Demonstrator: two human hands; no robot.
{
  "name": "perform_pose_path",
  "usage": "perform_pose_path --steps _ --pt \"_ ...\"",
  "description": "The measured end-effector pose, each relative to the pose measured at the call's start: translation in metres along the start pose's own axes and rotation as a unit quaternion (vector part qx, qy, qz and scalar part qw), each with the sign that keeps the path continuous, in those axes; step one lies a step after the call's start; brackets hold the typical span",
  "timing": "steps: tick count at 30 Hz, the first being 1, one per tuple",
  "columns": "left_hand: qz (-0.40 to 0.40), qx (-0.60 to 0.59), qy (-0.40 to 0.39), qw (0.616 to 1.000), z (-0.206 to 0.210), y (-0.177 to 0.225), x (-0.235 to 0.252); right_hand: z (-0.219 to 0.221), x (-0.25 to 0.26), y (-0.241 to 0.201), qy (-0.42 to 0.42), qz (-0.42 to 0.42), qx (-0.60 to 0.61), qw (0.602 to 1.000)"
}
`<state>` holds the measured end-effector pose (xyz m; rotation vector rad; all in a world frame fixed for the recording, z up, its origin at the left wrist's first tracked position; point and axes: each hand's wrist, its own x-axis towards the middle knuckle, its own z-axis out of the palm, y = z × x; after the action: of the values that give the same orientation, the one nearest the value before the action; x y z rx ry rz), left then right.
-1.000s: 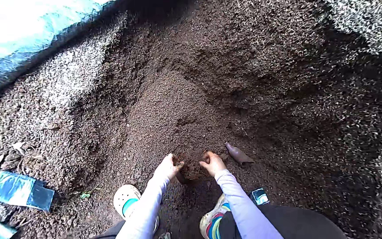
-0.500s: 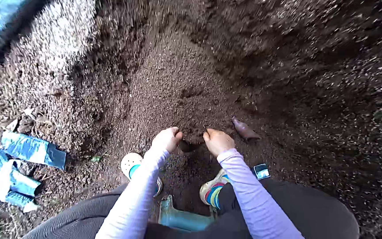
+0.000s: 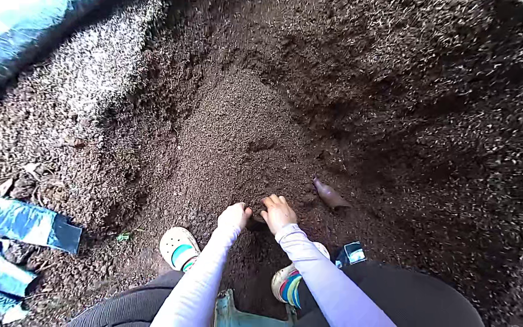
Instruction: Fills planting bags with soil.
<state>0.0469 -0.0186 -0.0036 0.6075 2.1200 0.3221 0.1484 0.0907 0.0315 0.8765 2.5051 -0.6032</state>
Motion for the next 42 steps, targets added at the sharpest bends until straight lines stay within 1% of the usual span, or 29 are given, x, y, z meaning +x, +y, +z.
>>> perform_pose_path --steps 5,8,10,12,13,15,17,20,22,25,28,30,31,32,33,34,35,36,37,38,40,42 --pt "0.003 -0.008 0.009 1.0 0.002 0.005 -0.001 0.022 0.002 -0.009 -0.013 -0.033 -0.085 0.996" --pt "-0.003 -0.009 0.013 1.0 0.006 0.01 -0.003 0.029 0.004 -0.002 -0.024 -0.038 -0.096 0.994" --pt "0.004 -0.019 0.006 1.0 0.006 0.006 -0.002 0.022 0.008 0.01 -0.038 -0.047 -0.051 0.997" --pt "0.01 -0.033 -0.006 0.999 -0.001 0.001 0.0 0.002 0.012 0.023 -0.048 -0.051 0.047 0.996" --pt "0.009 -0.048 -0.015 0.999 -0.003 -0.001 0.001 -0.008 0.011 0.031 -0.038 -0.048 0.099 0.993" --pt "-0.02 -0.045 -0.051 0.997 -0.001 -0.004 0.001 -0.016 0.015 0.045 -0.033 0.005 0.159 0.987" --pt "-0.051 -0.027 -0.093 0.994 0.003 -0.002 0.007 -0.01 0.029 0.057 -0.091 0.069 0.173 0.978" --pt "-0.078 -0.002 -0.13 0.988 0.008 0.011 0.01 0.0 0.039 0.056 -0.189 0.084 0.175 0.963" --pt "-0.081 0.029 -0.121 0.989 0.007 0.02 0.007 -0.003 0.04 0.047 -0.204 0.091 0.156 0.962" --pt "-0.088 0.082 -0.082 0.989 0.009 0.026 0.003 0.002 0.042 0.033 -0.196 0.106 0.101 0.97" --pt "-0.071 0.124 -0.054 0.988 0.007 0.03 -0.001 0.002 0.041 0.022 -0.183 0.119 0.065 0.974" --pt "-0.054 0.095 -0.061 0.992 0.003 0.022 0.003 0.001 0.043 0.03 -0.186 0.098 0.07 0.975" --pt "-0.053 0.039 -0.07 0.995 0.0 0.017 0.004 0.003 0.046 0.038 -0.196 0.081 0.091 0.973" --pt "-0.065 -0.053 -0.08 0.993 -0.003 0.015 0.003 0.003 0.047 0.048 -0.207 0.065 0.129 0.968" --pt "-0.09 -0.148 -0.082 0.981 -0.006 0.015 0.002 0.002 0.048 0.058 -0.22 0.056 0.184 0.956" --pt "-0.118 -0.206 -0.077 0.968 -0.007 0.018 0.001 0.001 0.046 0.066 -0.235 0.058 0.252 0.937" --pt "-0.141 -0.22 -0.068 0.963 -0.007 0.021 0.004 0.002 0.045 0.073 -0.252 0.07 0.32 0.911" --pt "-0.152 -0.209 -0.062 0.964 -0.004 0.022 0.009 0.003 0.044 0.076 -0.261 0.086 0.377 0.885" --pt "-0.143 -0.195 -0.056 0.969 -0.001 0.023 0.016 0.003 0.045 0.078 -0.262 0.102 0.419 0.864" --pt "-0.117 -0.183 -0.049 0.975 0.003 0.024 0.022 0.001 0.047 0.078 -0.26 0.115 0.444 0.85" --pt "-0.048 -0.152 -0.043 0.986 0.007 0.023 0.035 -0.002 0.049 0.077 -0.25 0.126 0.455 0.845" --pt "0.01 -0.093 -0.034 0.995 0.007 0.023 0.038 -0.005 0.048 0.075 -0.246 0.135 0.454 0.846"
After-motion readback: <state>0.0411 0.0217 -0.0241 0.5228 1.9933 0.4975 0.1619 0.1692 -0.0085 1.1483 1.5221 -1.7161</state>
